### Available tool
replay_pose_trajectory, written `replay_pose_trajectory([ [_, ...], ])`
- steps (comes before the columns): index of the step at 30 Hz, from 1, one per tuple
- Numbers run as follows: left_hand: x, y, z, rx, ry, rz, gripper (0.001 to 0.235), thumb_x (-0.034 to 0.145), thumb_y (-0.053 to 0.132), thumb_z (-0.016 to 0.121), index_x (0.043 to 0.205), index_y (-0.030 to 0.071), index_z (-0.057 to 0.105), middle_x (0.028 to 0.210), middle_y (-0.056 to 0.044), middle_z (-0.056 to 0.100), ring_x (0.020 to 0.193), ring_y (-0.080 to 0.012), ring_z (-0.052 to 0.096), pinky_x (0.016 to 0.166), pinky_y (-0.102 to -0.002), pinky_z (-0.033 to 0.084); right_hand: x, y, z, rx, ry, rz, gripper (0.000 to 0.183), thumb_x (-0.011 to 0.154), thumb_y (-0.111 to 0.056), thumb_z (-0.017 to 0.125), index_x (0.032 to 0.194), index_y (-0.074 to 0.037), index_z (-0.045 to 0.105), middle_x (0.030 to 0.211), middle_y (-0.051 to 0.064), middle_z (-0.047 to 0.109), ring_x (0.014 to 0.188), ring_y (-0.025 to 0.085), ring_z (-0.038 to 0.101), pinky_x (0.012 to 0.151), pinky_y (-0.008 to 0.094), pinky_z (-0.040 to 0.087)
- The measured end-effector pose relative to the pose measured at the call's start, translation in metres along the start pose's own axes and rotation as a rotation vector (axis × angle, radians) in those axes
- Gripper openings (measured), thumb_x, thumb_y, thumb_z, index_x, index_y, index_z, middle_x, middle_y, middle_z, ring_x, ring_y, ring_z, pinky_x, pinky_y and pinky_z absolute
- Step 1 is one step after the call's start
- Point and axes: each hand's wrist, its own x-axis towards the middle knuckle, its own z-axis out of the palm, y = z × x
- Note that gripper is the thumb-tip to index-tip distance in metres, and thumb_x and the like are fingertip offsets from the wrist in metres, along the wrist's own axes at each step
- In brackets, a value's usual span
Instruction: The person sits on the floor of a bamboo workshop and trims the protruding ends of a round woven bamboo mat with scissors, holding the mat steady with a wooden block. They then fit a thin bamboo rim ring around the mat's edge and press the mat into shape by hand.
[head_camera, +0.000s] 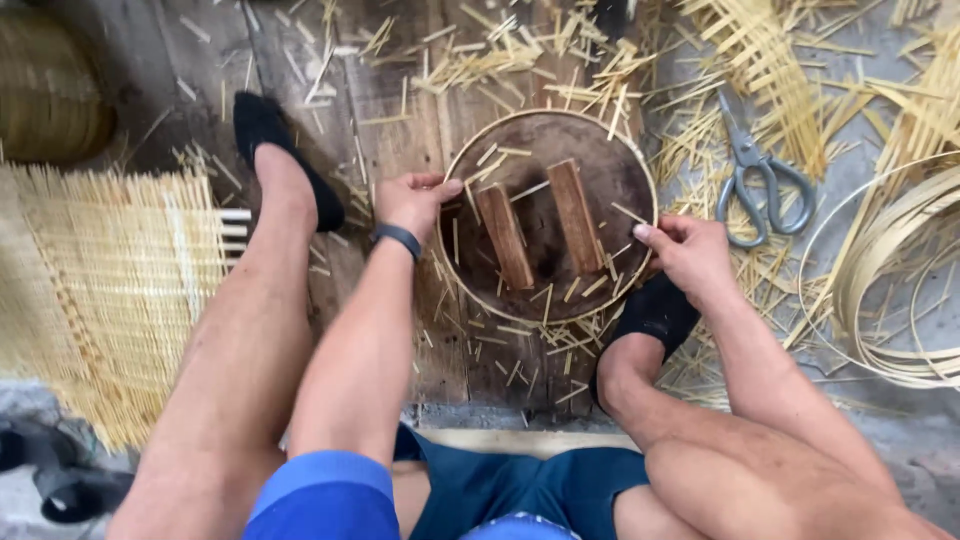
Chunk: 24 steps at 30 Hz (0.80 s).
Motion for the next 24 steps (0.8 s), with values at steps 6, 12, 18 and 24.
replay_pose_trajectory([
  [6,-0.097,-0.100,0.021,-0.446,0.121,-0.359,0.021,0.085,0.019,0.083,0.092,0.004,0.070,0.077,-0.006,0.067,0.065,-0.0175,0.062,0.053,-0.034,0.051,-0.009,0.013,-0.004,-0.194,-0.087,-0.006,0.023,0.095,-0.019,0.081,0.096,0.003,0.076,0.080,0.009,0.071,0.068,0.014,0.064,0.060,0.029,0.052],
  [12,-0.090,-0.085,0.036,-0.562,0.236,-0.449,0.020,0.076,0.012,0.089,0.084,0.000,0.075,0.074,-0.006,0.073,0.060,-0.0145,0.065,0.052,-0.032,0.054,0.009,0.037,-0.001,0.037,-0.042,0.030,0.021,0.092,-0.015,0.082,0.104,0.001,0.075,0.090,0.008,0.072,0.071,0.015,0.067,0.063,0.027,0.057],
  [18,-0.101,-0.043,0.045,-0.410,0.355,-0.432,0.031,0.076,0.027,0.090,0.082,0.000,0.077,0.075,-0.012,0.073,0.060,-0.0175,0.063,0.058,-0.035,0.052,0.041,0.025,-0.006,0.003,-0.056,-0.086,0.023,0.102,-0.014,0.080,0.111,0.006,0.071,0.102,0.010,0.070,0.083,0.017,0.066,0.075,0.031,0.057],
  [24,-0.150,-0.072,0.135,-0.442,0.195,-0.485,0.041,0.076,0.021,0.091,0.094,-0.008,0.069,0.091,-0.018,0.072,0.081,-0.0257,0.071,0.069,-0.041,0.058,0.065,0.073,-0.029,0.136,-0.168,0.089,0.019,0.103,-0.009,0.071,0.118,0.001,0.064,0.106,0.008,0.071,0.096,0.021,0.071,0.088,0.040,0.058],
])
